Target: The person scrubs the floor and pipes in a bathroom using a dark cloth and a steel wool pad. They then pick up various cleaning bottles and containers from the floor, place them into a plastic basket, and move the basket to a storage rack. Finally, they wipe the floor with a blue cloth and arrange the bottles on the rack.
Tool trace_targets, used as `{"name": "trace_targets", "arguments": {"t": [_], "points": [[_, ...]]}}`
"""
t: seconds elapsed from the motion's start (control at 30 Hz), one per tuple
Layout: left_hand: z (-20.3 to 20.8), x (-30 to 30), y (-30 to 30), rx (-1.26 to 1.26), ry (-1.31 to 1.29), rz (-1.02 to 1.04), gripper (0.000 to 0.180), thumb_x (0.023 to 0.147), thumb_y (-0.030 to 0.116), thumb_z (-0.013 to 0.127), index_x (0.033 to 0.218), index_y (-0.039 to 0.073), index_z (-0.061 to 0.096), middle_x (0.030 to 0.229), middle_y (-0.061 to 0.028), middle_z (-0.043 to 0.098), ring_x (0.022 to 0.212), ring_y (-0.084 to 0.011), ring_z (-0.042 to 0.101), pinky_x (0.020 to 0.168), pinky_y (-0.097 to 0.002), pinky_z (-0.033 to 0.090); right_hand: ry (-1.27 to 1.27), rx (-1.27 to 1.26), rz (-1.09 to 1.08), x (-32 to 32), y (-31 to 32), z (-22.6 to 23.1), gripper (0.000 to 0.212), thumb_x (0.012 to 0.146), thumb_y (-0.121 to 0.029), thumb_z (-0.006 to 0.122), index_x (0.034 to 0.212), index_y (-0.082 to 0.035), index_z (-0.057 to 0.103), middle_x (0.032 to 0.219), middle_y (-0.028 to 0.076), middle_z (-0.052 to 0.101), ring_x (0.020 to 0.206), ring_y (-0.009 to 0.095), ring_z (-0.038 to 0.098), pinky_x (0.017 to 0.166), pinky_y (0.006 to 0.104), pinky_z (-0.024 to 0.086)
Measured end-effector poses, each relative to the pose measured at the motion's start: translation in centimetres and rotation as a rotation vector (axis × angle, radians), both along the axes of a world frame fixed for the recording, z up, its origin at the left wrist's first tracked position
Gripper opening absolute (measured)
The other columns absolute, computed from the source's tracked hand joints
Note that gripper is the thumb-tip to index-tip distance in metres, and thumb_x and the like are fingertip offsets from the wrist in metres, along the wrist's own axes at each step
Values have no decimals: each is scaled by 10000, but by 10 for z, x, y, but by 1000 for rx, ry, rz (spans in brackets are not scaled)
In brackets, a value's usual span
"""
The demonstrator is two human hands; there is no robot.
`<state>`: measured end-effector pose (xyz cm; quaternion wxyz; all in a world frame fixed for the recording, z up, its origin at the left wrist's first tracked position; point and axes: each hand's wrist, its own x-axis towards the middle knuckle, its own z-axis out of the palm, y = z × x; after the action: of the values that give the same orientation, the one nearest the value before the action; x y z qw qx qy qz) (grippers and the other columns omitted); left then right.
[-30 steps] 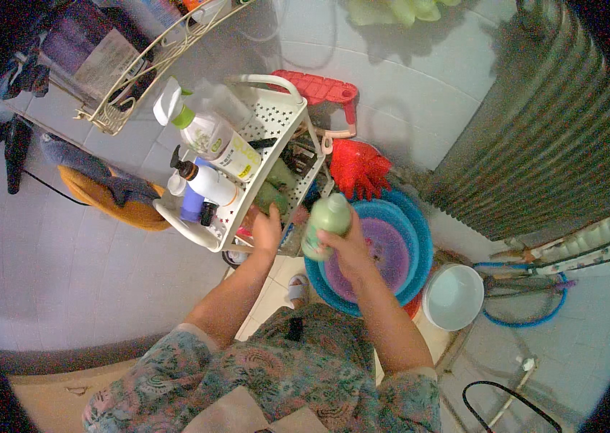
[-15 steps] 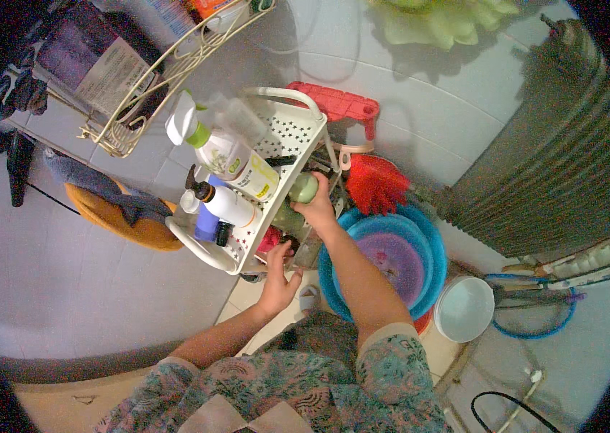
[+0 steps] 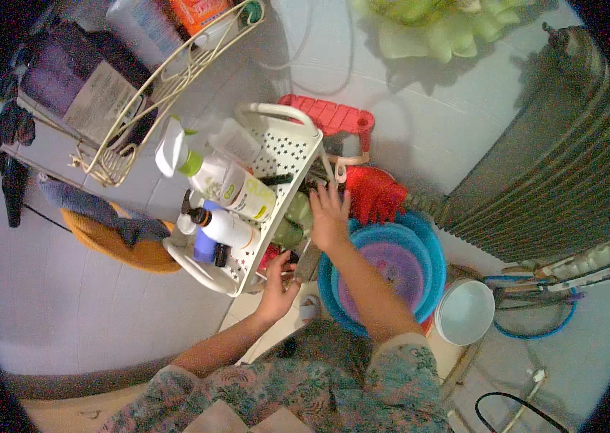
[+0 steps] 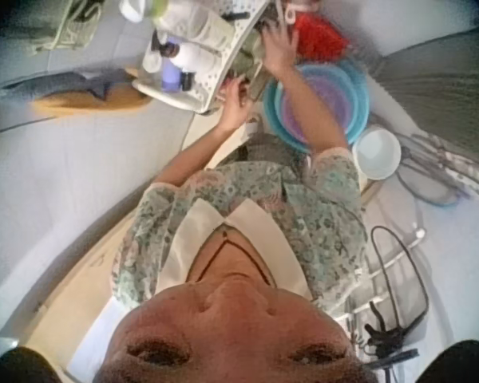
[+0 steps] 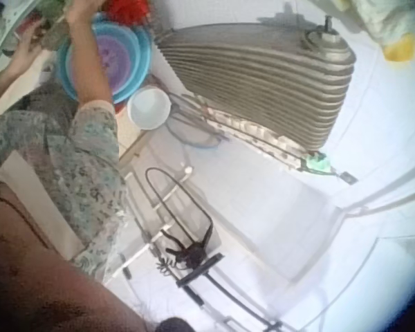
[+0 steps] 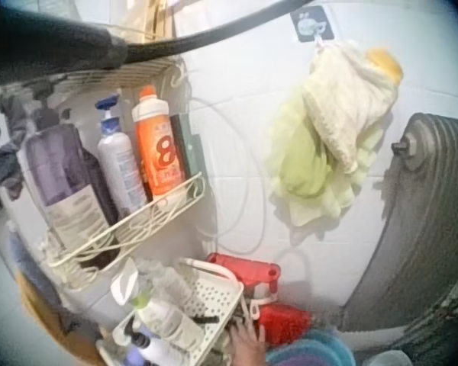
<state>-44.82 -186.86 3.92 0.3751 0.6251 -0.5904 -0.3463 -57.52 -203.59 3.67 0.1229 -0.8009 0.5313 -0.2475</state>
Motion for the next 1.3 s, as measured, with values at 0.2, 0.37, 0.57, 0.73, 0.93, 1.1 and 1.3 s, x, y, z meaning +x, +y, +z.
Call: {"name": "trace_targets", "arguments": {"t": [0.2, 0.37, 0.57, 0.73, 0.93, 1.1, 1.3], "points": [[17, 0, -5, 102, 53, -57, 548, 831, -25, 554, 1337, 61, 359, 1229, -135, 360, 1030, -213, 531, 784, -292, 508, -113, -471, -118, -47, -68, 80, 537, 758, -77, 602, 1275, -70, 455, 1291, 130, 436, 1215, 305, 400, 1050, 507, 266], [24, -5, -13, 116, 107, -78, 542, 830, -37, 537, 1335, 55, 361, 1233, -132, 356, 1028, -212, 535, 777, -295, 505, 401, -532, -87, -57, -120, 88, 480, 795, -124, 539, 1272, -121, 486, 1247, 95, 472, 1190, 248, 429, 1052, 473, 266], [15, -1, -18, 140, 121, -100, 510, 843, -37, 532, 1318, 55, 373, 1185, -111, 401, 996, -192, 563, 801, -287, 493, 437, -557, -101, -66, -132, 84, 442, 813, -153, 511, 1250, -88, 492, 1222, 72, 493, 1180, 202, 438, 1037, 440, 285], [1, 12, -18, 343, 170, -274, 410, 890, 22, 548, 1280, 27, 421, 1139, -88, 516, 1022, -177, 575, 846, -283, 481, 385, -683, -162, -93, -116, 92, 402, 809, -154, 515, 1202, -67, 522, 1258, 69, 486, 1197, 198, 432, 1032, 433, 298], [-5, 48, 7, 783, 221, -416, 429, 914, 182, 567, 1297, 30, 445, 1272, -129, 524, 1138, -193, 530, 940, -311, 434, 450, -640, -268, -130, -89, 107, 444, 806, -182, 537, 1230, -54, 516, 1302, 69, 471, 1230, 225, 412, 1047, 435, 288], [-25, 86, 56, 840, 426, 102, 586, 874, 236, 627, 1363, 48, 365, 1344, -124, 451, 1164, -201, 501, 940, -313, 417, 524, -472, -294, -152, -72, 103, 508, 779, -163, 562, 1271, -56, 499, 1361, 50, 432, 1290, 225, 357, 1071, 430, 264], [-51, 59, 26, 427, 429, 205, 1016, 882, 283, 634, 1411, 148, -223, 1213, -125, 489, 1061, -217, 520, 892, -363, 441, 486, -446, -320, -163, -60, 95, 534, 749, -97, 560, 1278, -61, 499, 1393, 19, 403, 1296, 211, 349, 1073, 423, 272]]}}
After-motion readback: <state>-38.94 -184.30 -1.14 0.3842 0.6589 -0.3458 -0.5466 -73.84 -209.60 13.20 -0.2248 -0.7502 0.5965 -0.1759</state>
